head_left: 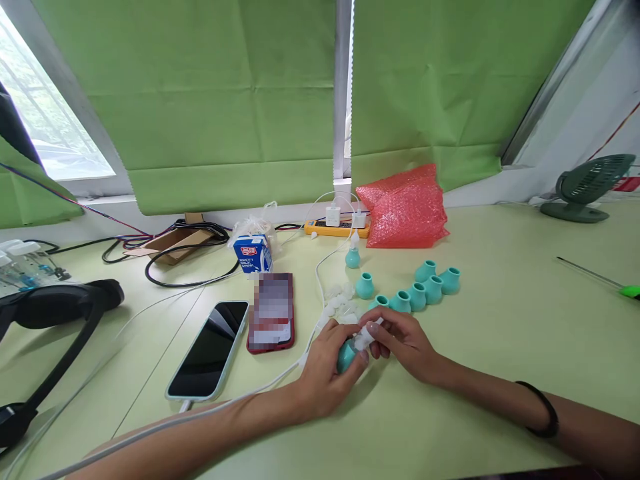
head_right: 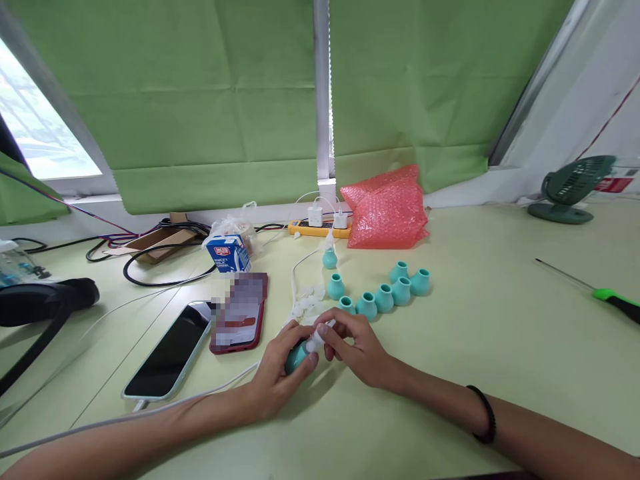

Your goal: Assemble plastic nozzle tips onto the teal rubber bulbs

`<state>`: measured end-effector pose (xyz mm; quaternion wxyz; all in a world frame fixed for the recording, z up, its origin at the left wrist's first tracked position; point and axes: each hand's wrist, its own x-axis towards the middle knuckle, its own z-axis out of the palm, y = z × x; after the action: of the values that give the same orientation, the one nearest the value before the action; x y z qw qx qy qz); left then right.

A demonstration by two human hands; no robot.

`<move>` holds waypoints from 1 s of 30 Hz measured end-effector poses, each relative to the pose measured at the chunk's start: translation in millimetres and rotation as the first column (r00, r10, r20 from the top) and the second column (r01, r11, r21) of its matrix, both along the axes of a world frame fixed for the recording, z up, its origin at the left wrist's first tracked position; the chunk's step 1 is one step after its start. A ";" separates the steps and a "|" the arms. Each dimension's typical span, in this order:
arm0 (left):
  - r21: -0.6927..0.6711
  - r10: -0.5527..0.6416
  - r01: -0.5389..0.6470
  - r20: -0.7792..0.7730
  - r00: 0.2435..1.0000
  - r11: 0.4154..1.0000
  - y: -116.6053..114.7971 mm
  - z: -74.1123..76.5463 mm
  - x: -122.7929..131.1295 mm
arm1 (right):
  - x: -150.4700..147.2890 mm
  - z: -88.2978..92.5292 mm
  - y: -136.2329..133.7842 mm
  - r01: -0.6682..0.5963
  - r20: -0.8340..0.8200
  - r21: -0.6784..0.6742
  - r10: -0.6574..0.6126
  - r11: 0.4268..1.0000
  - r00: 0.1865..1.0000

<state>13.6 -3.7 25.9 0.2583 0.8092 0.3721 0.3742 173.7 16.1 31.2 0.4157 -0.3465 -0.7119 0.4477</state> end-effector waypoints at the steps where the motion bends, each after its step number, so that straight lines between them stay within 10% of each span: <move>1: -0.002 0.004 -0.004 0.015 1.000 1.000 0.2 -1.3 -0.1 | 0.7 -2.8 -0.4 0.019 -0.015 -0.008 -0.019 1.000 1.000; 16: -0.020 0.035 -0.033 0.122 0.992 0.999 2.8 -5.3 0.8 | -5.1 -19.2 -9.8 0.185 -0.211 0.250 -0.133 0.950 0.968; 30: -0.138 0.055 -0.036 0.136 0.989 0.990 4.5 -6.0 3.2 | -0.8 -20.8 -7.2 0.060 0.006 0.226 -0.063 0.972 0.998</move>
<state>16.8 0.8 19.9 0.3293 0.7528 0.3961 0.4098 172.9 8.9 10.4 0.4611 -0.3220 -0.7498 0.3486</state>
